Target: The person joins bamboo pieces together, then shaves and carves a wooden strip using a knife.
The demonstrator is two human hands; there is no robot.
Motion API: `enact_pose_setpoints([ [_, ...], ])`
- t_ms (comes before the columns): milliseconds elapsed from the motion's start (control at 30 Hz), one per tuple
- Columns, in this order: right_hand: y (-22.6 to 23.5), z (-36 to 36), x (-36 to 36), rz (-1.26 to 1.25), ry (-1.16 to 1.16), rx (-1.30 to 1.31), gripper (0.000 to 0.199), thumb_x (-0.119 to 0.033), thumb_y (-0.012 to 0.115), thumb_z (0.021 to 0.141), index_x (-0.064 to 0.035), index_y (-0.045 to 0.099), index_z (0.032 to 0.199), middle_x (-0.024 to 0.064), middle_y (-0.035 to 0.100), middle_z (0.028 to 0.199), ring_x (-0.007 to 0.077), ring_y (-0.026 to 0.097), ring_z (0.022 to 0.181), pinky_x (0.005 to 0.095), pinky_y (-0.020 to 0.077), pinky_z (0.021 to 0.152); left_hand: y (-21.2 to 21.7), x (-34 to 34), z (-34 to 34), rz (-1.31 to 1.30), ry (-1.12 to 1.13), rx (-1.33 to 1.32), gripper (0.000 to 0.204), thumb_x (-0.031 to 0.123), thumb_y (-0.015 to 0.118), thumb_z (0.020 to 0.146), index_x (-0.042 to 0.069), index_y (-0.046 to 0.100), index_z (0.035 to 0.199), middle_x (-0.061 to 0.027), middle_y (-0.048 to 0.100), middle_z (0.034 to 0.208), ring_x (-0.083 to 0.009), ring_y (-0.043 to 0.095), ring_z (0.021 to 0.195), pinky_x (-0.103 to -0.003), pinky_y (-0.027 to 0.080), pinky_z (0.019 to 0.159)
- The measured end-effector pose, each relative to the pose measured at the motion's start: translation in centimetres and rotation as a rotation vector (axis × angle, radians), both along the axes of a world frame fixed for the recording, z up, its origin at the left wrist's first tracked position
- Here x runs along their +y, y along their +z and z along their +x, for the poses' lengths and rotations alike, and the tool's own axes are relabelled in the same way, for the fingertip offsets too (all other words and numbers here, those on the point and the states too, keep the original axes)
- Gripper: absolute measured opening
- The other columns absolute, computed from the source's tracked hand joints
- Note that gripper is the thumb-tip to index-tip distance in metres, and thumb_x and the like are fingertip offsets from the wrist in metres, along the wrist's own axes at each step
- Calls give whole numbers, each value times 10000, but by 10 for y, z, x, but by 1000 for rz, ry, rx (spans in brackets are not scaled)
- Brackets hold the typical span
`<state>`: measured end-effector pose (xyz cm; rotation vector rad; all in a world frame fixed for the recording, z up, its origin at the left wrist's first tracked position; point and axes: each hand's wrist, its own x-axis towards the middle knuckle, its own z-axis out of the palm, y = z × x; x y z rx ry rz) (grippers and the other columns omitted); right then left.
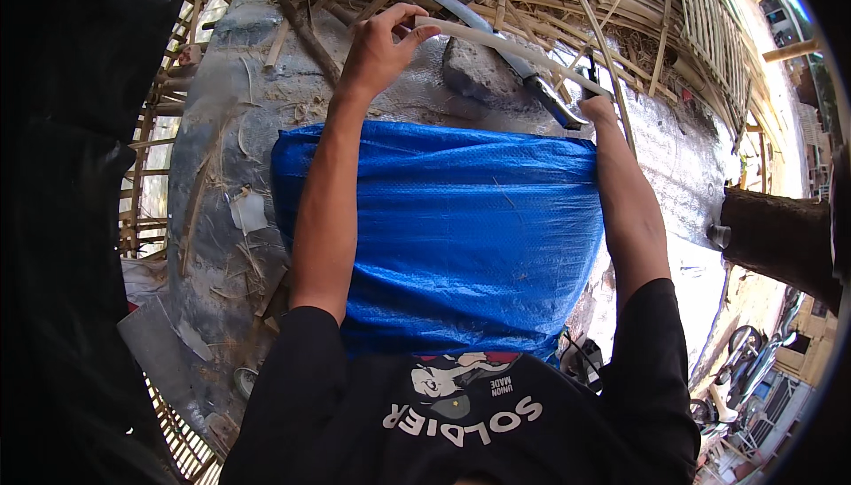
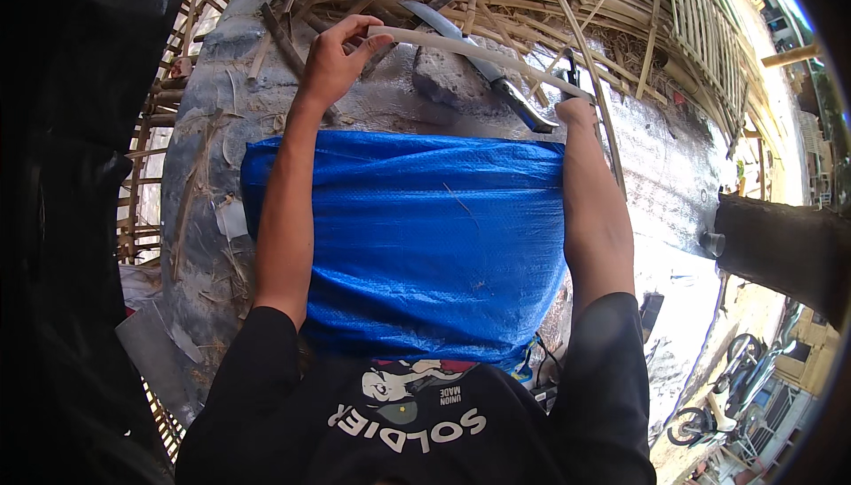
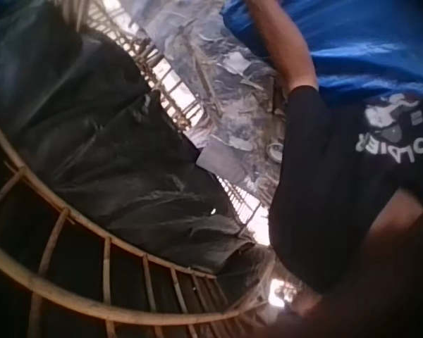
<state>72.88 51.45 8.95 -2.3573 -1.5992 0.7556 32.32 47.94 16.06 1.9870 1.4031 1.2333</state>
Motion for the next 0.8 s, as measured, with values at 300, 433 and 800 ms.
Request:
enact_pose_setpoints([
  [300, 2, 1, 13, 82, -16, 47, 440, -373, 499, 937, 11, 710, 895, 108, 703, 714, 173, 645, 640, 322, 494, 611, 2, 7, -7, 116, -38, -136, 377, 375, 747, 877, 65, 695, 1086, -69, 717, 840, -102, 666, 758, -250, 496, 614],
  [433, 15, 21, -18, 67, -91, 205, 447, -367, 488, 938, 20, 707, 895, 116, 702, 710, 172, 646, 638, 323, 495, 610, -16, 14, -6, 151, -5, -150, 382, 389, 733, 888, 70, 691, 1094, -69, 719, 843, -124, 672, 751, -266, 505, 641],
  [800, 118, 1, -123, 243, -179, 889, 340, -325, 513, 983, -2, 616, 1008, 94, 687, 825, 92, 525, 627, 242, 394, 599, -33, -4, -35, 19, 150, -281, 328, 314, 666, 959, 70, 632, 1176, -21, 708, 779, -63, 588, 621, -242, 470, 566],
])
